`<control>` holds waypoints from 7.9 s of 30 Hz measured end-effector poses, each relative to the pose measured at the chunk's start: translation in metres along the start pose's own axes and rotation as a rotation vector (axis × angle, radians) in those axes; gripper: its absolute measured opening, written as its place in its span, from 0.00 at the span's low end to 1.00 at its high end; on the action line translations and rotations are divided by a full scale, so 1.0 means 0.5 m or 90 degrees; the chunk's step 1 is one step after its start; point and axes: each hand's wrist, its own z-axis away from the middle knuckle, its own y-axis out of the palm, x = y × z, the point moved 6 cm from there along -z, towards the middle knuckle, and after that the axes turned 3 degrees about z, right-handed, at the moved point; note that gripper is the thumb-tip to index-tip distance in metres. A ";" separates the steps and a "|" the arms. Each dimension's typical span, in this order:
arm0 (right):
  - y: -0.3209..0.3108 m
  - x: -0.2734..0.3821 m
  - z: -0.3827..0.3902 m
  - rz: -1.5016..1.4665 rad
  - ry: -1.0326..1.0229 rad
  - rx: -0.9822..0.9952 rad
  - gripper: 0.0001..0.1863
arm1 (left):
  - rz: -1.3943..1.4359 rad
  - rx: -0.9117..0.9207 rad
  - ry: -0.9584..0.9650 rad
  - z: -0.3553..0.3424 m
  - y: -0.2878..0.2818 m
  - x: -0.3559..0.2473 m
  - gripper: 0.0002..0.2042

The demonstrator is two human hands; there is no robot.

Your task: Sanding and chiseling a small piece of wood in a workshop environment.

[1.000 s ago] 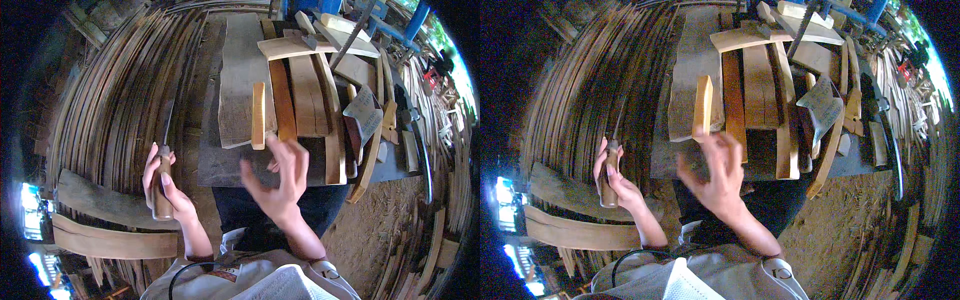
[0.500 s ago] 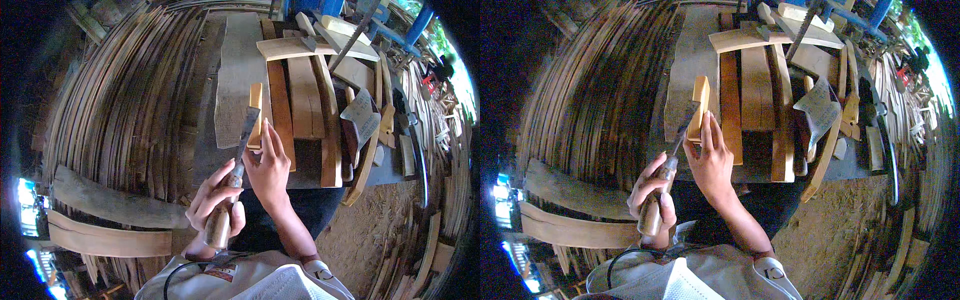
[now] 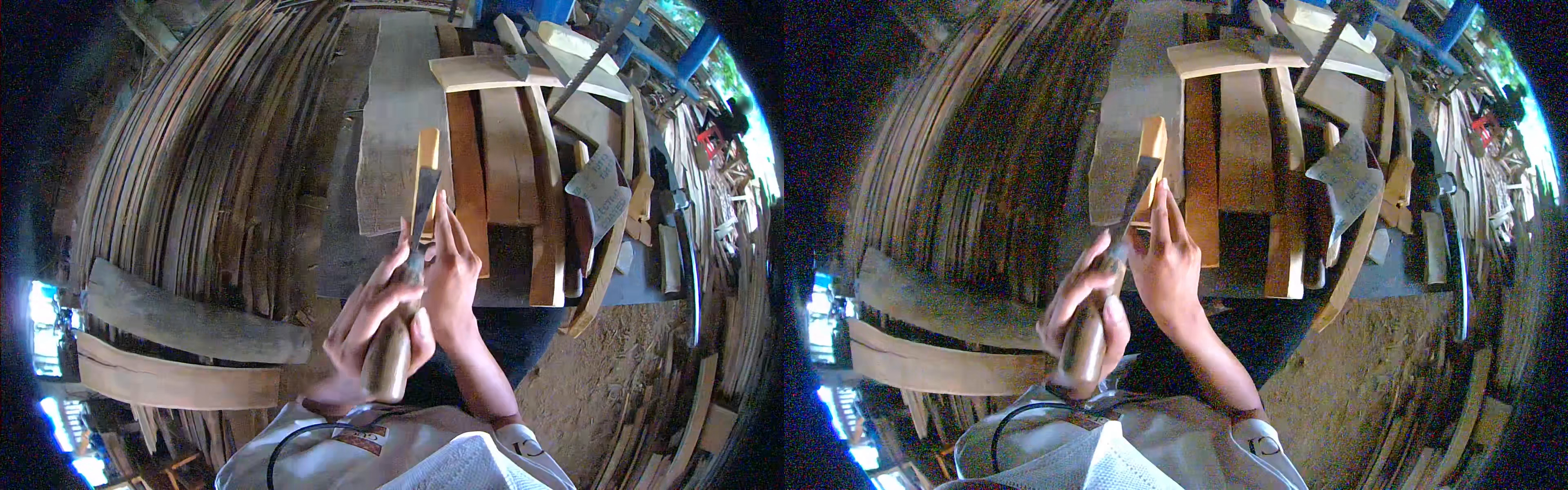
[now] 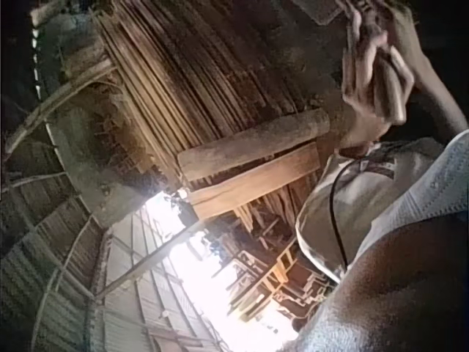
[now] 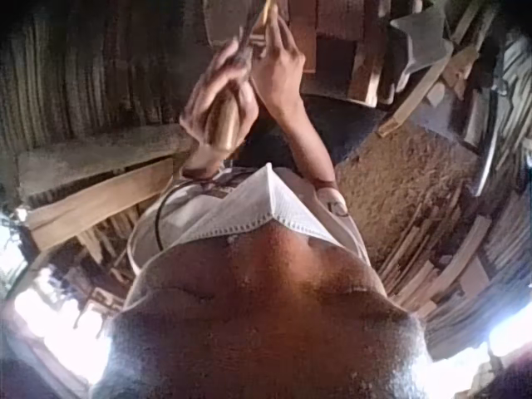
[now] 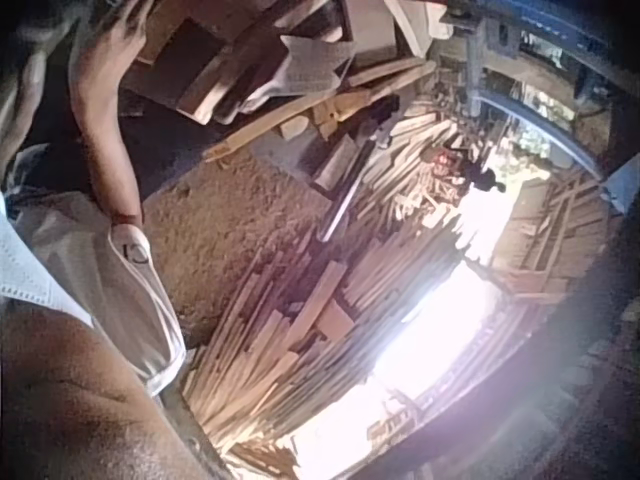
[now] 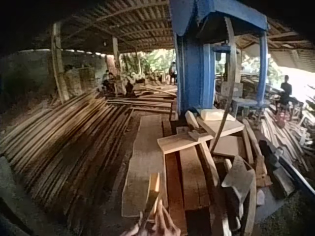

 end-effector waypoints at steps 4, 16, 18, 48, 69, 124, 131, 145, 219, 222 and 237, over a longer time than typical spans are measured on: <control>0.009 -0.001 0.002 -0.024 0.029 0.022 0.42 | 0.048 -0.033 -0.045 0.012 -0.004 0.015 0.11; 0.008 0.000 0.002 -0.009 0.026 0.015 0.38 | 0.088 -0.027 -0.124 0.031 -0.025 0.009 0.13; 0.010 -0.003 0.003 -0.013 0.051 0.024 0.38 | 0.043 -0.022 -0.097 0.013 -0.010 0.019 0.11; -0.189 -0.013 0.048 -0.091 0.169 -0.070 0.30 | 0.037 0.172 0.029 -0.239 0.096 0.334 0.16; -0.304 -0.207 -0.018 0.350 0.197 -0.115 0.34 | -0.029 0.101 -0.015 -0.165 0.023 0.245 0.19; -0.181 -0.073 -0.103 0.041 -0.356 0.335 0.23 | 0.032 0.060 -0.132 0.032 0.216 0.126 0.28; -0.208 -0.126 -0.165 0.061 -0.176 0.262 0.17 | 0.059 0.088 -0.161 0.019 0.217 0.116 0.27; -0.219 -0.163 -0.154 0.182 -0.139 0.188 0.09 | 0.021 0.072 -0.153 0.016 0.228 0.120 0.24; -0.147 -0.106 -0.004 0.128 0.137 -0.156 0.28 | -0.059 0.547 0.169 -0.228 0.267 0.115 0.08; -0.168 -0.105 -0.008 0.022 0.195 -0.165 0.24 | -0.071 0.492 0.175 -0.235 0.240 0.096 0.09; -0.181 -0.138 -0.025 -0.039 0.292 0.034 0.26 | -0.122 0.118 -0.177 -0.125 -0.111 0.193 0.08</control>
